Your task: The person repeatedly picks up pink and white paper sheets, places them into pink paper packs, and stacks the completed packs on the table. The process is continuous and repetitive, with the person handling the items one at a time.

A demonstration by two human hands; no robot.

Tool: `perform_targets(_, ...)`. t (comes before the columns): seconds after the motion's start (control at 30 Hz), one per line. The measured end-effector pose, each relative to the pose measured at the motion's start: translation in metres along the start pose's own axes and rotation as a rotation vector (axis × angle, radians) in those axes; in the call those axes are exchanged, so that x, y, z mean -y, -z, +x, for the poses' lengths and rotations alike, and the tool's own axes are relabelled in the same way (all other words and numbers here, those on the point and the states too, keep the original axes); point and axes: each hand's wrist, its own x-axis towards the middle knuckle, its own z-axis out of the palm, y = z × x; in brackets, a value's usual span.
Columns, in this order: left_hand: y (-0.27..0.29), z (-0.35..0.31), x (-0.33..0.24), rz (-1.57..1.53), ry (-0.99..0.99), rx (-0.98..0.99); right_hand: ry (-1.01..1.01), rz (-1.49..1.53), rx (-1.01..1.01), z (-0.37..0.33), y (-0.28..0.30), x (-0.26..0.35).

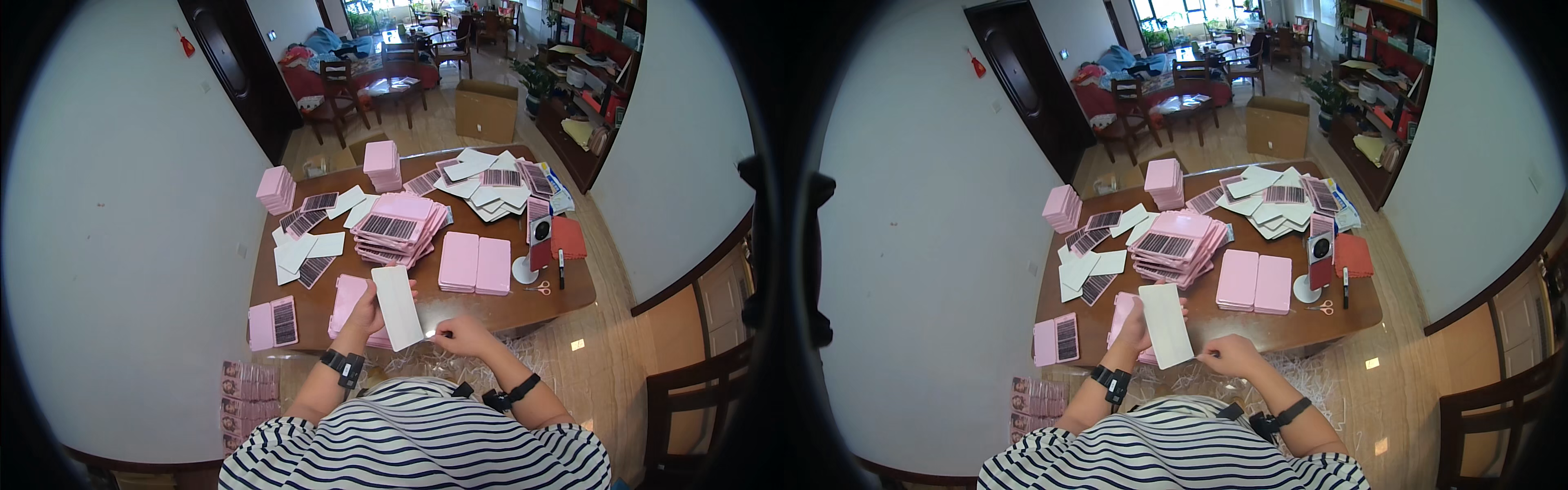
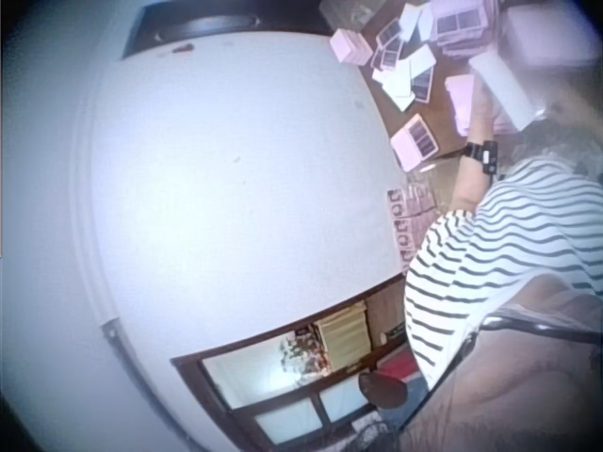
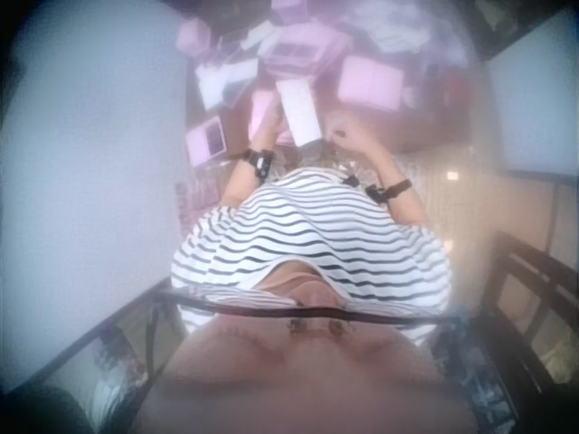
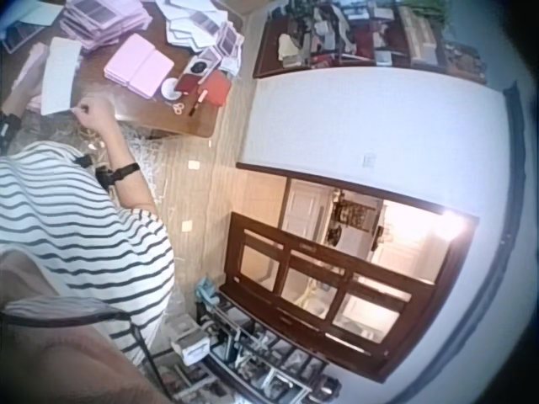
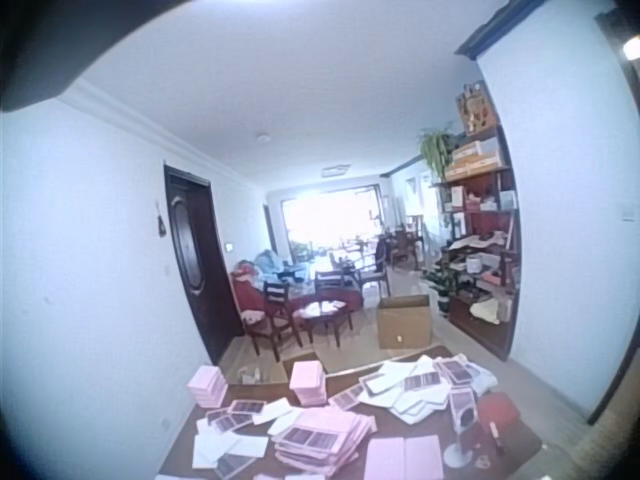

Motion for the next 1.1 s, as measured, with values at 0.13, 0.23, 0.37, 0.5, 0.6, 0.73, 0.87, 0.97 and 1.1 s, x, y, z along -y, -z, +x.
perform_targets(0.13, -0.011, -0.001, 0.007, 0.074, 0.108, -0.095, -0.146, 0.150, -0.436, 0.006, 0.000, -0.012)
perform_targets(0.23, -0.023, 0.002, 0.023, 0.077, 0.154, -0.073, -0.033, 0.407, -0.540, 0.036, -0.001, -0.011)
perform_targets(0.37, -0.029, 0.000, 0.027, 0.063, 0.193, -0.063, -0.127, 0.459, -0.554, 0.054, -0.008, -0.011)
perform_targets(0.5, -0.028, -0.003, 0.026, 0.090, 0.194, -0.071, -0.110, 0.447, -0.564, 0.054, -0.016, -0.012)
perform_targets(0.6, -0.027, -0.004, 0.029, 0.110, 0.191, -0.059, -0.032, 0.506, -0.543, 0.050, -0.016, -0.008)
perform_targets(0.73, -0.021, -0.002, 0.028, 0.125, 0.138, -0.116, 0.083, 0.413, -0.313, 0.029, -0.015, -0.004)
perform_targets(0.87, -0.007, 0.004, 0.001, 0.009, -0.007, -0.121, 0.014, -0.283, 0.111, -0.016, -0.022, -0.022)
perform_targets(0.97, -0.005, 0.001, -0.014, 0.018, -0.033, -0.169, -0.192, -0.558, 0.295, -0.041, -0.032, -0.037)
perform_targets(1.1, -0.018, -0.003, -0.005, 0.012, 0.021, -0.093, -0.189, -0.224, -0.219, -0.019, -0.016, -0.034)
